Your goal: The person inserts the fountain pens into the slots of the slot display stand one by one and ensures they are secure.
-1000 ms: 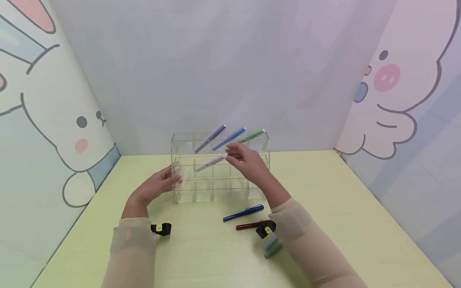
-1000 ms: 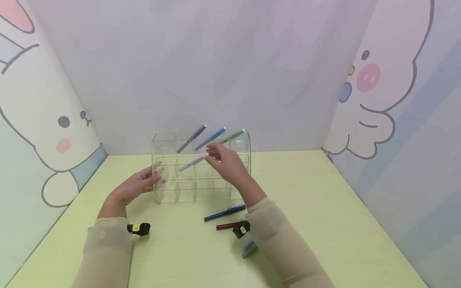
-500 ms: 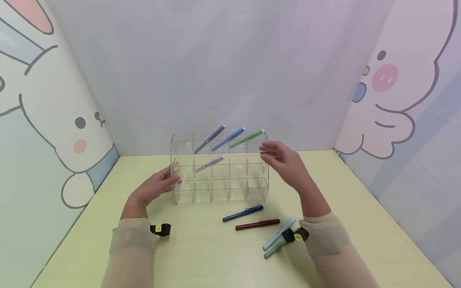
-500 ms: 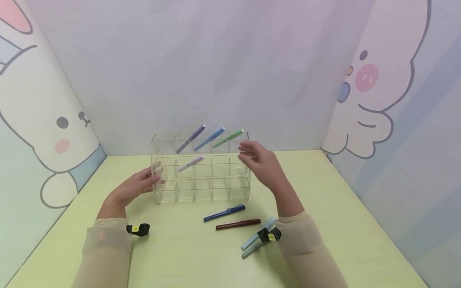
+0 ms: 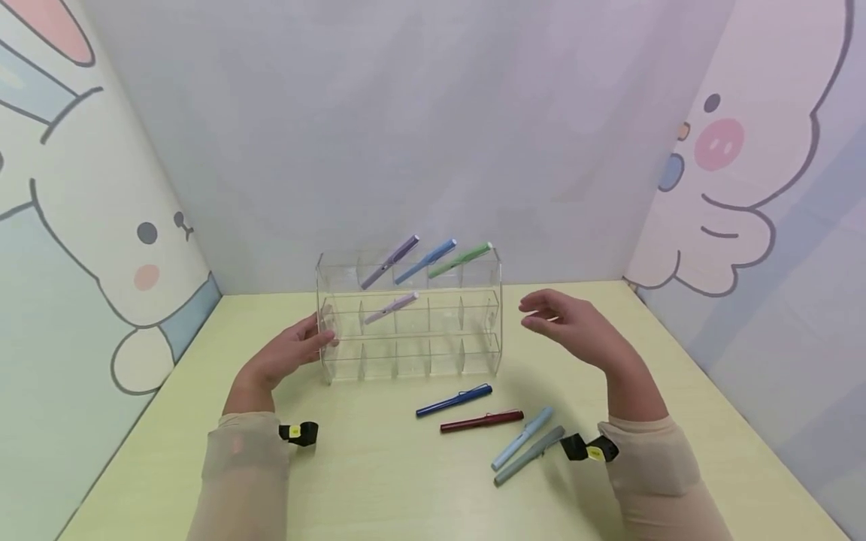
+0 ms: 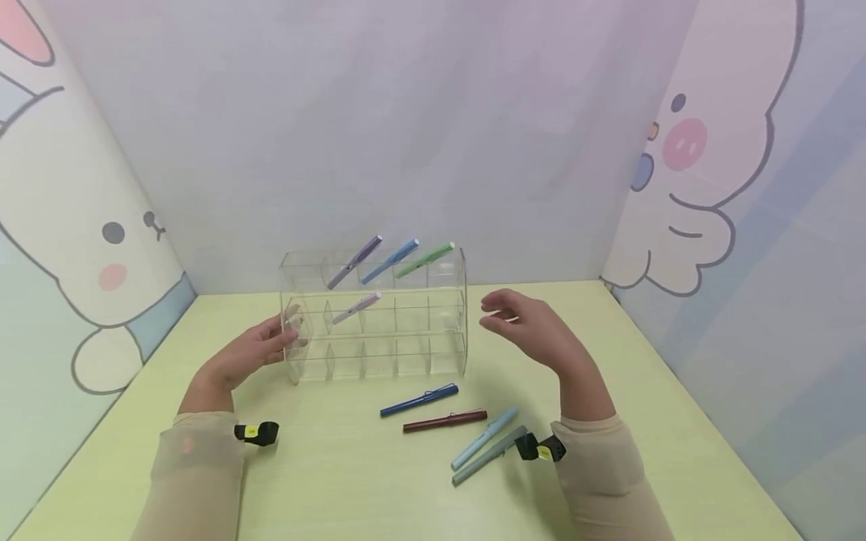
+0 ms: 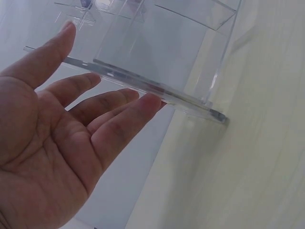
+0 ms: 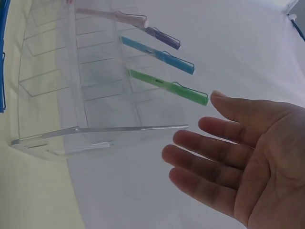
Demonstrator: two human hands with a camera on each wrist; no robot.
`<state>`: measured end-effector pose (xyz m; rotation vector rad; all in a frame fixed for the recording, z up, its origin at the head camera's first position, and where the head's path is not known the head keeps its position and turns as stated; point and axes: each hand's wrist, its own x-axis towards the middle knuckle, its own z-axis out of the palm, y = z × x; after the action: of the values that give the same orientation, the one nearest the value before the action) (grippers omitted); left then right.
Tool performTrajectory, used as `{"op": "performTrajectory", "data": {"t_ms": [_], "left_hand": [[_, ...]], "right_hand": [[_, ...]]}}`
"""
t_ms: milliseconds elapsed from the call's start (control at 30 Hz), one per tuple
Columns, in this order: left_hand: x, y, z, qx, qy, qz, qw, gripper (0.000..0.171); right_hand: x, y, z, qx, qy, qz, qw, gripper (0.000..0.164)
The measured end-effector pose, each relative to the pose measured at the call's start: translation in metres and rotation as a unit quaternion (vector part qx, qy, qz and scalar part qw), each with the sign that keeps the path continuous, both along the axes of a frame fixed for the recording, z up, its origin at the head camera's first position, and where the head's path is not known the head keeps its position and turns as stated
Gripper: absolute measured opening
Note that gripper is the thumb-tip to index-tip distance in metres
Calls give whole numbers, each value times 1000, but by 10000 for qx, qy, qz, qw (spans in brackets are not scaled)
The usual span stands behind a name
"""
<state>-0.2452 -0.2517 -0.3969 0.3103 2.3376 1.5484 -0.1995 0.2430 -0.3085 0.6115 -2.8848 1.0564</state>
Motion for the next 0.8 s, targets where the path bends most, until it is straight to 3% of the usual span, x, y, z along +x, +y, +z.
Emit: {"op": "performTrajectory", "data": {"t_ms": [133, 300, 467, 567, 700, 800], "left_hand": [[0, 1, -1, 1, 15, -19, 10000, 83], [0, 2, 0, -56, 16, -13, 10000, 84], [0, 4, 2, -114, -7, -8, 9999, 83], [0, 3, 2, -143, 26, 2, 9999, 84], [1, 1, 1, -133, 46, 0, 9999, 84], [2, 1, 0, -125, 47, -8, 9999, 83]], "right_hand": [[-3, -6, -14, 518, -439, 359, 9970, 39], [-7, -26, -36, 1300, -819, 596, 9863, 30], [-2, -44, -42, 1883, -737, 445, 9783, 19], [2, -52, -43, 2036, -699, 581, 9748, 15], [6, -66, -50, 2241, -775, 767, 9684, 25], [8, -75, -60, 2688, -706, 676, 9582, 31]]}}
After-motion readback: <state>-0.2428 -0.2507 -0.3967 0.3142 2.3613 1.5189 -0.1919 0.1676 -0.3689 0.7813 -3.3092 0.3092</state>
